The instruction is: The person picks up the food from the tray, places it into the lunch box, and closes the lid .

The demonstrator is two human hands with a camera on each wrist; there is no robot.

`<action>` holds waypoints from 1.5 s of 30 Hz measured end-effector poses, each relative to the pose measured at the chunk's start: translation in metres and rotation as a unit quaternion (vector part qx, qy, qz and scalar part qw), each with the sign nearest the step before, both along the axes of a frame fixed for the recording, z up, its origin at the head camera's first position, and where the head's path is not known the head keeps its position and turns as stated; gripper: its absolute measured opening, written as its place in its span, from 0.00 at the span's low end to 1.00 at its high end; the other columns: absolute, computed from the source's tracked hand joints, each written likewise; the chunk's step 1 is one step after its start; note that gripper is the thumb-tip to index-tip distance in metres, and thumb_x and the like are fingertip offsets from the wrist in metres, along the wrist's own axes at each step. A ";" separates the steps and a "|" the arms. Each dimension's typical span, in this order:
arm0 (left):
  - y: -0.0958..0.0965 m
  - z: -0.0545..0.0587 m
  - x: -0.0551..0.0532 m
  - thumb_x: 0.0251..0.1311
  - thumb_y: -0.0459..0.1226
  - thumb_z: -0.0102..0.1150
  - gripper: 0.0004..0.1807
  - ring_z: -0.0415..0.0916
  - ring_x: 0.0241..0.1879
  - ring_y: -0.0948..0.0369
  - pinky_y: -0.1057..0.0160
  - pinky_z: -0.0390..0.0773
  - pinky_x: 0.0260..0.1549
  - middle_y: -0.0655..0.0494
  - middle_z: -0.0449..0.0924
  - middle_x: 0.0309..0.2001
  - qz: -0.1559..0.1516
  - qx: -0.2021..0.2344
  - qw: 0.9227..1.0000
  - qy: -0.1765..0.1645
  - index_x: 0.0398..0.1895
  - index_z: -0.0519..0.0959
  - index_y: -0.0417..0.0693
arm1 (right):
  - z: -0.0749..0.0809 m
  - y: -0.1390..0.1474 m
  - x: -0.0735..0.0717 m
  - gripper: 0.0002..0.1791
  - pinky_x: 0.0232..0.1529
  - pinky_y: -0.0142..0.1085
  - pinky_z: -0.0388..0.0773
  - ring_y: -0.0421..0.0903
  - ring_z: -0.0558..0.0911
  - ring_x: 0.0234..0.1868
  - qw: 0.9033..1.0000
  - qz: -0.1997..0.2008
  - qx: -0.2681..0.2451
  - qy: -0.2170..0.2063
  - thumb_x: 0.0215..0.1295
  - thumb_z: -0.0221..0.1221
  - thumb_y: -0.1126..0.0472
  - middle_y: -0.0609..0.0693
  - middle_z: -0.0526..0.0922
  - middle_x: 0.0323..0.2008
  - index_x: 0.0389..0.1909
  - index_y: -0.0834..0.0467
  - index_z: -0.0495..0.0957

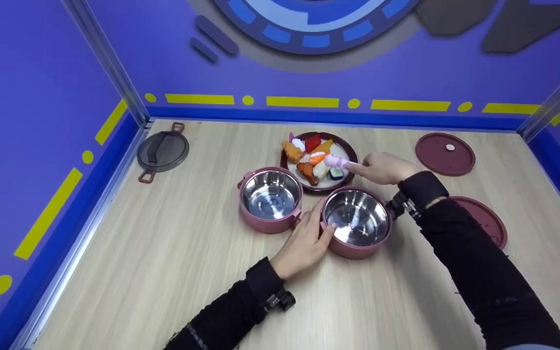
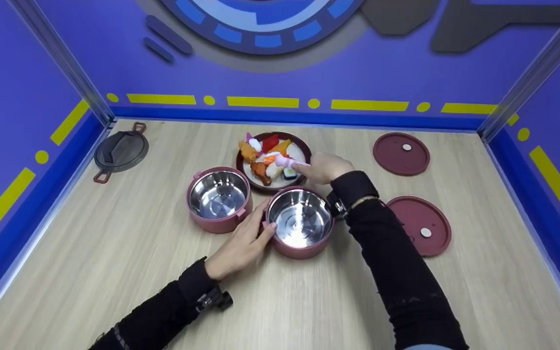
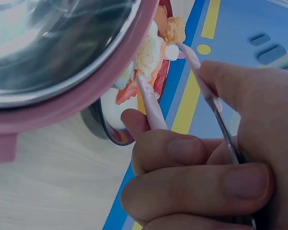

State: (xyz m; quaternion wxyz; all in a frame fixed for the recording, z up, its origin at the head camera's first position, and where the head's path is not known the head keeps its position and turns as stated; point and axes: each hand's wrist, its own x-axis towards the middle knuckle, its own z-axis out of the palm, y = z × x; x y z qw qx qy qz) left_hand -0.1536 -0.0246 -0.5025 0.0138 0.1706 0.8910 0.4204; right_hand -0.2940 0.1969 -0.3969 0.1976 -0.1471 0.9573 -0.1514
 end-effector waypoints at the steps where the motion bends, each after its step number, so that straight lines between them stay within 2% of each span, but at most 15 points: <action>1: 0.000 0.001 0.000 0.81 0.48 0.46 0.36 0.71 0.70 0.43 0.44 0.71 0.72 0.34 0.72 0.68 -0.001 0.001 1.000 -0.002 0.83 0.54 0.41 | 0.000 -0.001 0.000 0.41 0.34 0.42 0.75 0.53 0.79 0.36 1.000 0.001 0.003 -0.001 0.78 0.45 0.31 0.60 0.84 0.40 0.45 0.67 0.84; 3: 0.001 -0.004 -0.001 0.80 0.50 0.46 0.37 0.71 0.70 0.43 0.43 0.70 0.73 0.34 0.72 0.69 0.000 0.007 1.000 -0.004 0.83 0.54 0.42 | -0.001 -0.004 -0.002 0.41 0.38 0.45 0.77 0.54 0.81 0.38 1.000 0.006 0.011 -0.001 0.79 0.44 0.32 0.62 0.85 0.41 0.45 0.68 0.85; 7: 0.001 -0.003 -0.002 0.81 0.51 0.45 0.37 0.70 0.71 0.42 0.43 0.69 0.73 0.34 0.71 0.70 -0.004 0.003 1.000 -0.008 0.84 0.52 0.42 | -0.001 -0.009 -0.004 0.41 0.45 0.49 0.77 0.56 0.81 0.41 1.000 0.013 0.024 -0.002 0.79 0.44 0.33 0.64 0.86 0.44 0.45 0.69 0.85; 9: 0.002 -0.002 -0.001 0.81 0.51 0.44 0.37 0.70 0.71 0.43 0.43 0.69 0.73 0.34 0.71 0.70 -0.005 0.001 1.000 -0.007 0.84 0.52 0.42 | 0.000 -0.012 -0.004 0.41 0.45 0.49 0.77 0.55 0.81 0.41 0.999 0.016 0.030 -0.003 0.80 0.44 0.33 0.63 0.85 0.43 0.44 0.69 0.84; 10: 0.001 0.002 0.000 0.81 0.49 0.45 0.37 0.70 0.71 0.42 0.43 0.69 0.73 0.34 0.71 0.70 -0.007 -0.002 1.000 -0.009 0.84 0.52 0.41 | 0.000 -0.014 -0.005 0.40 0.44 0.48 0.76 0.55 0.80 0.40 0.999 0.016 0.032 -0.004 0.80 0.44 0.33 0.62 0.84 0.41 0.42 0.68 0.84; 14: 0.001 0.003 0.001 0.81 0.50 0.45 0.37 0.69 0.72 0.42 0.43 0.69 0.74 0.34 0.70 0.71 -0.008 -0.001 1.000 -0.011 0.84 0.52 0.42 | 0.003 -0.019 -0.006 0.39 0.43 0.47 0.74 0.54 0.79 0.38 0.999 0.015 0.049 -0.007 0.80 0.43 0.34 0.60 0.81 0.38 0.41 0.67 0.82; 18: 0.000 0.001 0.001 0.81 0.50 0.45 0.37 0.69 0.72 0.43 0.43 0.69 0.73 0.34 0.70 0.71 -0.007 -0.004 1.000 -0.011 0.84 0.52 0.42 | 0.004 -0.026 -0.007 0.40 0.50 0.52 0.77 0.59 0.82 0.46 0.998 0.017 0.067 -0.009 0.81 0.42 0.35 0.67 0.84 0.48 0.51 0.70 0.82; 22: 0.000 -0.001 0.001 0.81 0.49 0.45 0.36 0.70 0.71 0.44 0.45 0.70 0.73 0.36 0.71 0.70 -0.008 -0.006 1.000 -0.002 0.83 0.54 0.40 | 0.004 -0.032 -0.006 0.41 0.59 0.58 0.78 0.65 0.83 0.57 0.996 0.021 0.088 0.002 0.81 0.41 0.36 0.71 0.82 0.59 0.59 0.72 0.79; 27: 0.000 -0.001 0.000 0.81 0.49 0.44 0.36 0.69 0.72 0.45 0.45 0.69 0.74 0.35 0.70 0.71 -0.009 -0.005 1.000 -0.002 0.83 0.54 0.39 | 0.005 -0.040 -0.003 0.41 0.55 0.57 0.81 0.64 0.85 0.51 0.992 0.022 0.119 0.026 0.81 0.42 0.35 0.70 0.84 0.55 0.54 0.71 0.83; 32: 0.000 -0.002 0.000 0.81 0.50 0.44 0.37 0.70 0.72 0.44 0.44 0.69 0.74 0.35 0.70 0.71 -0.008 -0.010 1.000 -0.002 0.83 0.53 0.38 | 0.005 -0.043 -0.001 0.42 0.51 0.57 0.83 0.62 0.85 0.45 0.991 0.021 0.126 0.038 0.80 0.43 0.33 0.70 0.85 0.51 0.50 0.71 0.84; 40: 0.000 -0.002 0.000 0.81 0.50 0.44 0.37 0.69 0.72 0.44 0.45 0.69 0.74 0.35 0.69 0.72 -0.008 -0.012 1.000 0.001 0.83 0.53 0.40 | 0.001 -0.038 -0.002 0.38 0.46 0.55 0.82 0.61 0.84 0.41 0.993 0.014 0.102 0.058 0.79 0.47 0.37 0.69 0.86 0.47 0.47 0.71 0.84; 45: -0.001 -0.002 0.000 0.81 0.50 0.45 0.36 0.69 0.72 0.42 0.43 0.70 0.73 0.34 0.69 0.72 -0.007 -0.009 1.000 0.003 0.83 0.53 0.41 | -0.003 -0.033 -0.003 0.32 0.47 0.59 0.81 0.65 0.85 0.42 0.993 0.024 0.071 0.093 0.80 0.50 0.43 0.71 0.86 0.43 0.39 0.71 0.83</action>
